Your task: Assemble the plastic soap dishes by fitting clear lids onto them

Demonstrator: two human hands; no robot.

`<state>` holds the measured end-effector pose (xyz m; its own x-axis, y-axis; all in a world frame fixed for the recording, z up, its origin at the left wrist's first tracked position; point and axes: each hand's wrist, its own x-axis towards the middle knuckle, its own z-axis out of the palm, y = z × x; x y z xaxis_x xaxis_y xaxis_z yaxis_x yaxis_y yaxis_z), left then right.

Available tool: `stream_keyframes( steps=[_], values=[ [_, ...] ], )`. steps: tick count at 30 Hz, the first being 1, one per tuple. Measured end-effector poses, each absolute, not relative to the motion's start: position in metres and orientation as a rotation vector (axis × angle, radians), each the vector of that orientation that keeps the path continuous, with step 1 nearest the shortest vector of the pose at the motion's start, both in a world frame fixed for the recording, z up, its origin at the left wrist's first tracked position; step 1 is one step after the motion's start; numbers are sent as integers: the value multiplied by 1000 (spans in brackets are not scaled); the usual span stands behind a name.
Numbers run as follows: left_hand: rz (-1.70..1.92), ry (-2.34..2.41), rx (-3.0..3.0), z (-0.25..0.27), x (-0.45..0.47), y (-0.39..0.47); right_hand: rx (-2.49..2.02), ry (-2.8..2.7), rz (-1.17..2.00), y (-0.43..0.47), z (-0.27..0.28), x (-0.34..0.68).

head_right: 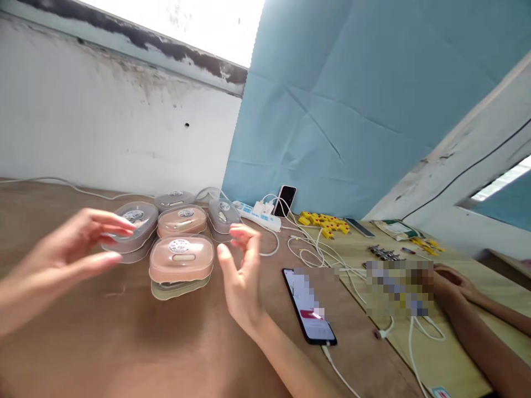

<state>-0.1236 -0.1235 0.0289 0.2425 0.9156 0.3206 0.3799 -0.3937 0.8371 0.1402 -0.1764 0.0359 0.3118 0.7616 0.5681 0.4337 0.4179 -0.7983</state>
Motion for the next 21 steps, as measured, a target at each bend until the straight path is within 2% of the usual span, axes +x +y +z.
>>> stream_keyframes(
  steps=[3,6,12,16,21],
  values=[
    [952,1224,1891,5,-96,-115,-1373,-1396,615,-157,-2,144],
    [898,1166,1867,-26,-83,-109,-1355,-1492,769,-154,-26,144],
    [943,918,1673,-31,-77,-88,-1219,-1590,682,-167,-38,138],
    [889,969,1795,-29,-86,-88,-1177,-1635,645,-170,-54,144],
    [938,1075,1864,-31,-113,-110,-1295,-1862,749,-151,-62,159]
  ],
)
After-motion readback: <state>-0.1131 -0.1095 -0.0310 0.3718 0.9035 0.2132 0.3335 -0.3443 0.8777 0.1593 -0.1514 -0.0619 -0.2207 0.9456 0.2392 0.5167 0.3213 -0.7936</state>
